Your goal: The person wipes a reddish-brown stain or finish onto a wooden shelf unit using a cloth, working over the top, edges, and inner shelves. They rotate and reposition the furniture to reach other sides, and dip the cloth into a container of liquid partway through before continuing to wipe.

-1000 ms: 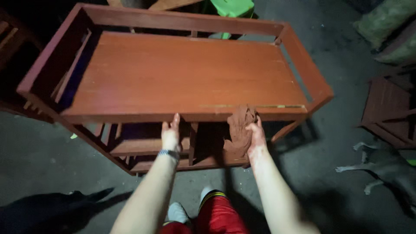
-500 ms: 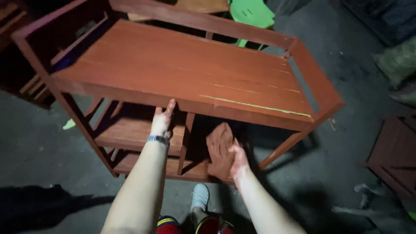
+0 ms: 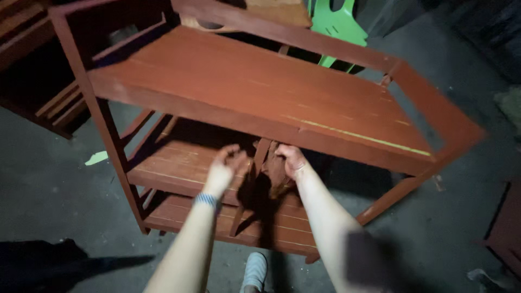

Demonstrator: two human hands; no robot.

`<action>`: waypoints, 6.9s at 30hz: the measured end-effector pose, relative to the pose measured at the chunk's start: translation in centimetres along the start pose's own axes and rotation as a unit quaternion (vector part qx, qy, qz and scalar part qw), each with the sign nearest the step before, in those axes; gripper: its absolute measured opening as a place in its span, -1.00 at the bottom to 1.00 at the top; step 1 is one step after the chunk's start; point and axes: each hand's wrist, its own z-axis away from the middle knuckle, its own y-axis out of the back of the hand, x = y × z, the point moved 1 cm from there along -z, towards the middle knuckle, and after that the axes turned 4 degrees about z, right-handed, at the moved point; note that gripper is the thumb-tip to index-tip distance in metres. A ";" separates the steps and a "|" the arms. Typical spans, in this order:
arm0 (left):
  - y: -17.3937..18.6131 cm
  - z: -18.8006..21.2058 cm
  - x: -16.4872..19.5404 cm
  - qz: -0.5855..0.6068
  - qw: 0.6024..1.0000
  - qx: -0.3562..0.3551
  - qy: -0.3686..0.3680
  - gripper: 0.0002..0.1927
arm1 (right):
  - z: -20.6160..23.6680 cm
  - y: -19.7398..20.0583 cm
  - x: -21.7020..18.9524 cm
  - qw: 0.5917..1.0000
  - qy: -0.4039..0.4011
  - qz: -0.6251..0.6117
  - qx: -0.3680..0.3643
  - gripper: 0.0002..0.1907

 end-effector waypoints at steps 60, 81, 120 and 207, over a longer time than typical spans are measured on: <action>-3.8 9.5 -13.2 -0.361 0.931 -0.024 0.037 -0.43 | 1.8 1.1 1.2 0.989 0.113 -0.088 -0.043 -0.48; 19.4 10.2 -5.5 -0.341 0.901 0.263 0.052 -0.44 | 7.8 7.7 16.6 0.966 -0.020 0.224 0.128 -0.47; 20.3 6.3 -6.8 -0.412 0.898 0.148 -0.044 -0.39 | 7.8 -26.5 11.3 0.786 0.148 0.589 -0.112 -0.36; 18.2 7.3 -5.0 -0.405 0.907 0.103 0.059 -0.42 | 10.7 -0.7 13.9 0.549 -0.066 0.813 0.181 -0.60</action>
